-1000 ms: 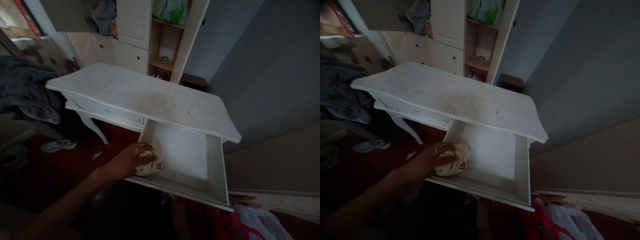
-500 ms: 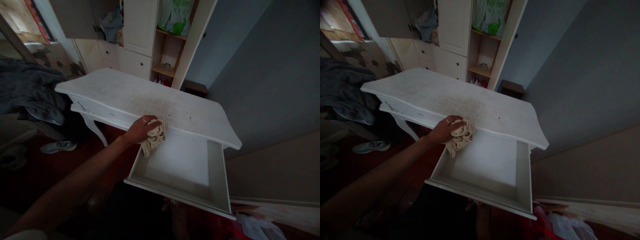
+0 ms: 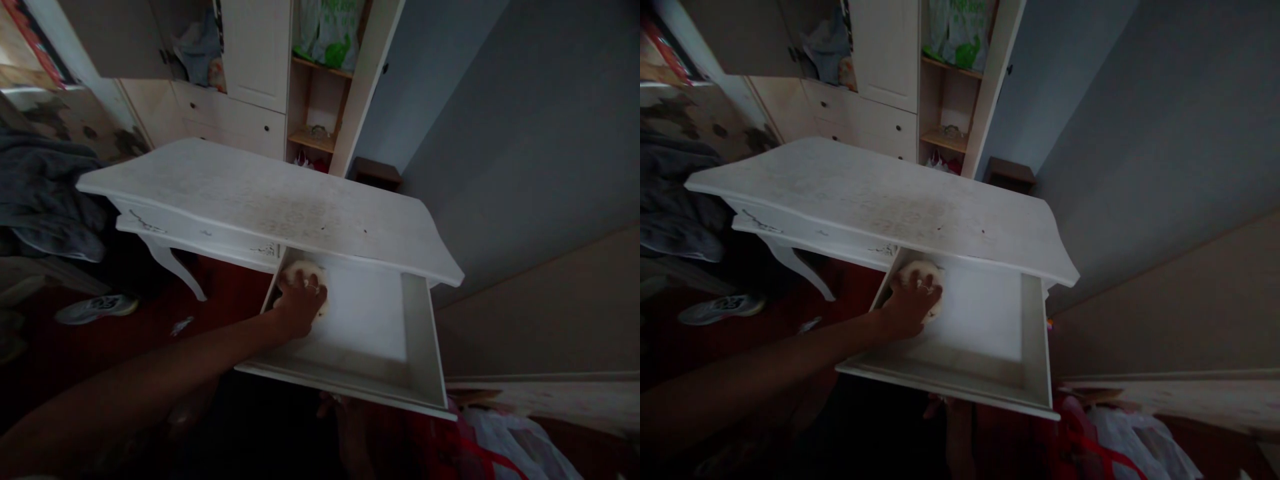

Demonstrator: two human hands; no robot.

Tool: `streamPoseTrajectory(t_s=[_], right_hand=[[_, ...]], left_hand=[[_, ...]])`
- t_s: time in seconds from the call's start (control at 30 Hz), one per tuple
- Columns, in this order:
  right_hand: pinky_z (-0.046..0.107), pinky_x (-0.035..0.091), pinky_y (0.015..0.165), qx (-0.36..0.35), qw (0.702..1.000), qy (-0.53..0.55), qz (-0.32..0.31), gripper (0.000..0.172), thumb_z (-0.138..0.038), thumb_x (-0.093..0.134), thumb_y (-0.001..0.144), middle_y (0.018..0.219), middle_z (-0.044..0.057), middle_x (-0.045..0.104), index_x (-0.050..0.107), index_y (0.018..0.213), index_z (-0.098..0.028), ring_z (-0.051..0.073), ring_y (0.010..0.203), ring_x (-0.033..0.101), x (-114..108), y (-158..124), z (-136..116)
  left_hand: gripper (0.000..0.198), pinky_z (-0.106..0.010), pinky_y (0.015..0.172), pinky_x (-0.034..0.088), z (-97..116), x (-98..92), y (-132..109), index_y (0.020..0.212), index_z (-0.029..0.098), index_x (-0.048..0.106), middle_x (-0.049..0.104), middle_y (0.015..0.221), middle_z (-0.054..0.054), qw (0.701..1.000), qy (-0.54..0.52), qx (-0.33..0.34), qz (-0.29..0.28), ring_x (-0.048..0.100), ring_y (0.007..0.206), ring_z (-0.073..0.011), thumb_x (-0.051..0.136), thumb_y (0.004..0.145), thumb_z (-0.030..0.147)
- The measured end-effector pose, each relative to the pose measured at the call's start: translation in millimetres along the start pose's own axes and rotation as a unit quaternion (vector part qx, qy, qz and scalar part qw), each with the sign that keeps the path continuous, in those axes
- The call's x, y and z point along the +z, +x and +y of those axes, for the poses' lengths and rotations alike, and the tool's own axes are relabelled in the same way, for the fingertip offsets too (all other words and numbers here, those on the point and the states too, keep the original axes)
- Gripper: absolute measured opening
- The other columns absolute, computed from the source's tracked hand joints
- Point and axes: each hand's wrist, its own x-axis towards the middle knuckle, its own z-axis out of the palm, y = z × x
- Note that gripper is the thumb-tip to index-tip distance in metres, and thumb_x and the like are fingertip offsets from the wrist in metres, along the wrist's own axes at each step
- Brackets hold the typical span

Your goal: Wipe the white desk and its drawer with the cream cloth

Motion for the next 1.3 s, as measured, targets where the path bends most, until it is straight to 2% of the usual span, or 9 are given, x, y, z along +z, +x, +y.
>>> streamPoseTrajectory(t_s=[0.13,0.23,0.33,0.57,0.7,0.8,0.97,1.17,1.3], right_hand=[[0.037,0.056,0.065,-0.009,0.998,0.038,-0.039,0.051,-0.061,0.049,0.089,0.059,0.003,0.067,0.072,0.072,-0.018,0.021,0.056,0.065,4.5,2.5,3.6],[0.037,0.055,0.063,-0.017,0.997,0.06,-0.042,0.056,-0.067,0.049,0.084,0.053,0.004,0.066,0.073,0.068,-0.02,0.023,0.053,0.065,6.2,2.3,3.0],[0.036,0.055,0.066,-0.028,0.995,0.079,-0.047,0.055,-0.069,0.051,0.082,0.055,0.004,0.067,0.072,0.069,-0.02,0.022,0.055,0.066,4.6,0.7,0.6],[0.035,0.054,0.066,-0.052,0.994,0.081,-0.054,0.055,-0.071,0.053,0.08,0.061,0.003,0.07,0.071,0.071,-0.02,0.02,0.054,0.065,4.0,0.9,-0.8],[0.035,0.055,0.067,-0.044,0.996,0.038,-0.067,0.052,-0.061,0.047,0.089,0.061,0.004,0.069,0.072,0.068,-0.02,0.021,0.058,0.066,7.1,2.0,4.4],[0.033,0.056,0.071,-0.035,0.996,0.019,-0.075,0.04,-0.051,0.05,0.094,0.081,0.004,0.071,0.071,0.087,-0.018,0.018,0.071,0.067,9.0,2.0,7.8],[0.04,0.055,0.085,-0.027,0.997,-0.025,-0.071,0.031,-0.039,0.057,0.094,0.12,0.007,0.062,0.062,0.118,-0.019,0.022,0.101,0.063,8.0,2.2,6.8],[0.041,0.055,0.088,-0.019,0.995,-0.069,-0.073,0.031,-0.039,0.057,0.094,0.123,0.007,0.061,0.062,0.118,-0.02,0.023,0.104,0.062,2.7,1.4,1.5],[0.041,0.055,0.088,-0.014,0.992,-0.094,-0.079,0.03,-0.04,0.055,0.095,0.123,0.006,0.062,0.063,0.117,-0.02,0.024,0.105,0.062,0.7,1.4,-1.1]], left_hand=[[0.073,-0.064,0.088,0.045,-5.2,2.1,24.8,0.137,0.018,0.045,0.041,0.146,-0.024,0.997,-0.007,-0.074,-0.015,0.041,0.127,-0.0513,0.073,0.07,0.025],[0.06,-0.05,0.079,0.053,-9.4,-1.1,46.2,0.131,0.015,0.049,0.052,0.133,-0.023,0.994,-0.035,-0.098,-0.011,0.055,0.113,-0.0424,0.068,0.075,0.026],[0.05,-0.045,0.076,0.054,-8.3,-2.1,63.2,0.129,0.015,0.05,0.058,0.123,-0.021,0.992,-0.038,-0.12,0.03,0.061,0.105,-0.0369,0.06,0.081,0.021],[0.045,-0.045,0.075,0.053,9.4,5.7,94.0,0.13,0.016,0.051,0.065,0.111,-0.02,0.995,-0.021,-0.021,0.094,0.065,0.099,-0.0347,0.053,0.085,0.016],[0.041,-0.045,0.084,0.051,36.5,12.2,113.6,0.129,0.017,0.053,0.065,0.114,-0.018,0.989,-0.02,0.029,0.144,0.063,0.104,-0.0324,0.049,0.088,0.014],[0.035,-0.045,0.083,0.05,61.8,14.9,125.6,0.124,0.017,0.055,0.064,0.112,-0.017,0.983,-0.022,0.045,0.174,0.063,0.103,-0.0313,0.044,0.091,0.011],[0.036,-0.05,0.084,0.048,96.4,10.6,136.9,0.127,0.016,0.052,0.063,0.114,-0.016,0.983,-0.03,0.075,0.166,0.061,0.105,-0.0318,0.037,0.095,0.011],[0.037,-0.047,0.095,0.045,111.3,8.0,146.8,0.12,0.019,0.055,0.057,0.127,-0.012,0.965,-0.042,0.205,0.16,0.052,0.116,-0.0289,0.045,0.087,0.005],[0.044,-0.046,0.099,0.042,116.1,10.2,155.0,0.122,0.021,0.054,0.053,0.131,-0.011,0.958,-0.059,0.242,0.145,0.05,0.118,-0.0283,0.055,0.081,0.008]])
